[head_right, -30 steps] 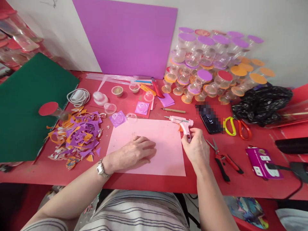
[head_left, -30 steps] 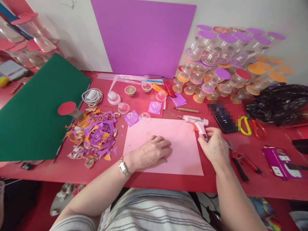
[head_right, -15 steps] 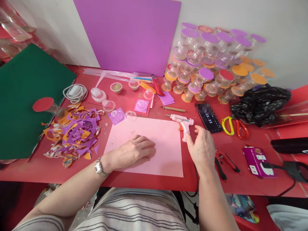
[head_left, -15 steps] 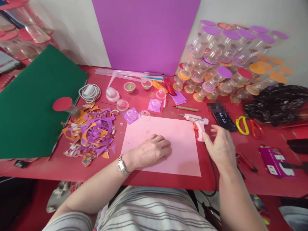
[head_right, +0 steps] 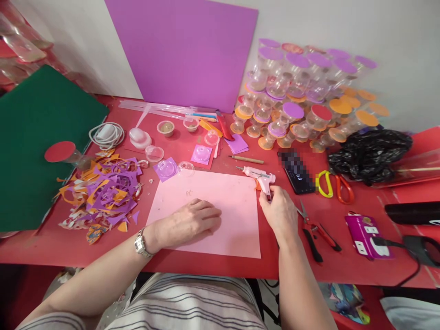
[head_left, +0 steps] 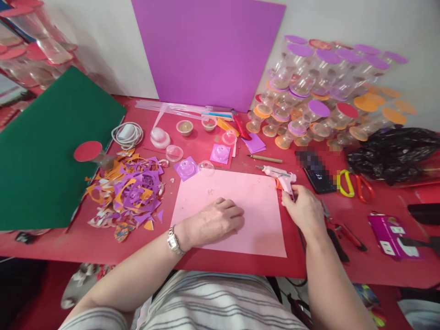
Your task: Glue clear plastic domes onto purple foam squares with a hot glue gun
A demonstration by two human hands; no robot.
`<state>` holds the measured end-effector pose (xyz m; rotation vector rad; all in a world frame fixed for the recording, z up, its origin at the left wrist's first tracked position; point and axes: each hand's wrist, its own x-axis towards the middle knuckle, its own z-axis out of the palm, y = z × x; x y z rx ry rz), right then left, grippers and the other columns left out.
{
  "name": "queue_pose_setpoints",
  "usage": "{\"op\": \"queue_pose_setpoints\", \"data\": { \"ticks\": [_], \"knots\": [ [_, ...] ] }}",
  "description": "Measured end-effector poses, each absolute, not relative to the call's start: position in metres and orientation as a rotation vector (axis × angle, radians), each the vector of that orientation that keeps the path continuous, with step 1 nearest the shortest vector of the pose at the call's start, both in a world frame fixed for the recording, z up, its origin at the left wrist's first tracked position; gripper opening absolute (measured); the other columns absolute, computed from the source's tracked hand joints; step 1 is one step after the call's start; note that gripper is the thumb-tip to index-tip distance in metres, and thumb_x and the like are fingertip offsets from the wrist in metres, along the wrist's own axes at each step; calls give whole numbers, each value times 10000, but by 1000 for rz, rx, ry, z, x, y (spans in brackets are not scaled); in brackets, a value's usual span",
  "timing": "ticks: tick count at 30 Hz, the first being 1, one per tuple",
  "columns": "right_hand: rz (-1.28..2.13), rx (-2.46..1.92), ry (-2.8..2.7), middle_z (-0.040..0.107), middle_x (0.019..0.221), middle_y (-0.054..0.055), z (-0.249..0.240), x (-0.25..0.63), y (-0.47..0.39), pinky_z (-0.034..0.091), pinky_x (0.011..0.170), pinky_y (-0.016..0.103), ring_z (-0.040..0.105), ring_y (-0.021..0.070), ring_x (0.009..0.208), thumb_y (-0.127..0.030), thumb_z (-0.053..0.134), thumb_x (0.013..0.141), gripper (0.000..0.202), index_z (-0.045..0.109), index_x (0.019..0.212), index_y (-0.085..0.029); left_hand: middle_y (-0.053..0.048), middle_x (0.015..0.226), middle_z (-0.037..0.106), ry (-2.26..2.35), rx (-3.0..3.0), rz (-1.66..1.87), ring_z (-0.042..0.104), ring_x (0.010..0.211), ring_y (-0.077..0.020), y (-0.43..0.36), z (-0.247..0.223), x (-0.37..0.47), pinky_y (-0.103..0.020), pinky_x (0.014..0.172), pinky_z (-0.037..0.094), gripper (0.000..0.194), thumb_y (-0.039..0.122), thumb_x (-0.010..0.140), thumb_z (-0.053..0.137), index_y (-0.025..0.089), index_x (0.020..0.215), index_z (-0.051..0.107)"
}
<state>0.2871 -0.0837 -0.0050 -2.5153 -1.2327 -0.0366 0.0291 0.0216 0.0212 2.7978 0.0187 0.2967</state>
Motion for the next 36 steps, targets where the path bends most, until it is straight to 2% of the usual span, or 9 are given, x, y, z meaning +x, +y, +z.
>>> {"op": "queue_pose_setpoints", "data": {
  "ticks": [7,11,16,20,22,25,27,30,36],
  "knots": [
    [-142,-2467,-1163,722,826,115,6,284,-93,470,670,358,659,273,766,-408,503,765,303,642,925,-190,-77,1048,645,24,2790,281,561,1011,-195,19,20,30,-320,889,433,88,227,948,552,198,1009,608],
    [-220,-2367,-1264,701,817,105,10,267,-108,462,631,334,641,251,731,-409,492,817,282,630,935,-193,-82,1053,641,45,2800,295,560,1008,-196,17,20,32,-320,877,432,88,219,951,542,193,1008,604],
    [-294,-2413,-1355,668,814,102,0,254,-118,394,545,309,609,246,714,-386,474,854,278,627,963,-181,-84,1042,636,59,2810,321,563,990,-195,15,20,33,-315,864,422,74,216,949,548,186,1000,594],
    [-273,-2461,-1381,661,826,103,-7,253,-120,381,536,311,603,246,706,-384,464,873,289,622,991,-173,-87,1041,652,63,2837,335,577,982,-188,14,20,34,-311,863,429,104,223,974,509,183,1007,599],
    [-258,-2443,-1399,660,861,114,-3,254,-122,412,563,325,613,260,750,-434,455,902,342,619,1044,-170,-89,1066,665,41,2847,379,588,981,-179,14,21,33,-307,873,436,145,232,993,478,181,1034,607],
    [-278,-2352,-1419,653,950,147,11,256,-125,487,697,391,617,296,861,-531,439,928,459,602,1145,-161,-98,1107,682,58,2854,535,600,974,-178,19,25,29,-319,881,451,205,236,1007,448,164,1121,602],
    [-317,-2282,-1428,650,996,164,22,256,-128,500,795,448,609,313,905,-537,438,938,475,600,1172,-157,-102,1104,694,143,2842,693,609,958,-179,25,30,24,-323,877,467,232,209,1005,439,153,1177,585],
    [-365,-2165,-1514,658,1004,164,31,248,-128,495,864,483,608,318,943,-452,476,951,382,614,1151,-159,-76,1038,709,384,2764,1027,630,903,-158,36,38,15,-299,830,493,234,160,983,469,179,1191,575],
    [-287,-1951,-1739,643,953,107,17,200,-120,514,825,417,610,246,866,-263,512,951,232,614,1149,-200,-42,947,695,910,2483,1631,640,857,-149,60,43,-1,-293,778,515,202,135,936,534,209,1098,629]
  ]
}}
